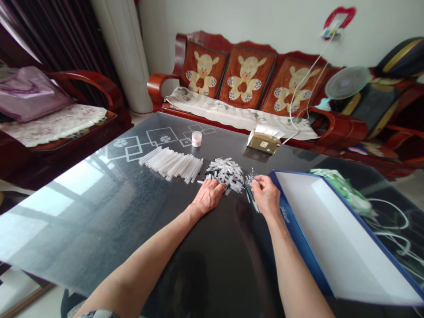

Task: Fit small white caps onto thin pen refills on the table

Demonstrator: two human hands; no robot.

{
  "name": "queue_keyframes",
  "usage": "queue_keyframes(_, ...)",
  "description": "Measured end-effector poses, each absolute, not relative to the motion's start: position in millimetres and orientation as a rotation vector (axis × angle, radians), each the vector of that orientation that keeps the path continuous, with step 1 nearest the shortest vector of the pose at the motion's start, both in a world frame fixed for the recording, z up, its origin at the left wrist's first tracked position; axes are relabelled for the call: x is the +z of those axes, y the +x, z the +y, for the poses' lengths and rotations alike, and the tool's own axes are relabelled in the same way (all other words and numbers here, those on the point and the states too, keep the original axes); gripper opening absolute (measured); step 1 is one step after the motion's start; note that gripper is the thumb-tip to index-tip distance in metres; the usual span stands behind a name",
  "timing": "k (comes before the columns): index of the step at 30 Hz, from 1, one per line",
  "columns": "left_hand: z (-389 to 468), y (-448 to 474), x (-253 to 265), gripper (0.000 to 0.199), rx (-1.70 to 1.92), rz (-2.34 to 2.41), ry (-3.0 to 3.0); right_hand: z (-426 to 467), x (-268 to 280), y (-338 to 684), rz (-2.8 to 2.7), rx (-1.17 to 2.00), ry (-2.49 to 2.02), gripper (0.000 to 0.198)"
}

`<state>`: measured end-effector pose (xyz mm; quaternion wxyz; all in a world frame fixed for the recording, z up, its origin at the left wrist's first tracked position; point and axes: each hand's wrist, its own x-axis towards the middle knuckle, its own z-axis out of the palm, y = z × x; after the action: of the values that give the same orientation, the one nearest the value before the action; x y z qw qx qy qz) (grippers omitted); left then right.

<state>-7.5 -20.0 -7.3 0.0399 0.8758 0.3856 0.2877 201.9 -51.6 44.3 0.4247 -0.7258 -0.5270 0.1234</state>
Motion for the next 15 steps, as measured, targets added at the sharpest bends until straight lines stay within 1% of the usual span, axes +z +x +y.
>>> queue_keyframes(3,-21,-8,-4,0.03,0.85,1.197,2.656,-54,42,187,-1.036,0.882,-1.379,0.03)
queue_keyframes(4,-21,-8,-3,0.03,0.83,1.205,2.655,-56,40,181,-0.961,1.024,-1.247,0.032)
queue_keyframes(6,-21,-7,-1,0.031,0.793,1.222,2.662,-58,33,171,-0.845,1.184,-1.052,0.037)
queue_keyframes(8,-22,-7,-1,0.032,0.788,1.227,2.672,-59,24,163,-0.757,1.21,-0.96,0.038)
queue_keyframes(9,-21,-7,-1,0.032,0.801,1.224,2.676,-58,20,159,-0.717,1.189,-0.941,0.035)
queue_keyframes(12,-21,-6,-3,0.033,0.857,1.219,2.672,-56,7,153,-0.648,1.026,-0.942,0.026)
queue_keyframes(15,-19,-5,-6,0.032,0.865,1.216,2.673,-52,-2,150,-0.685,0.857,-0.966,0.024)
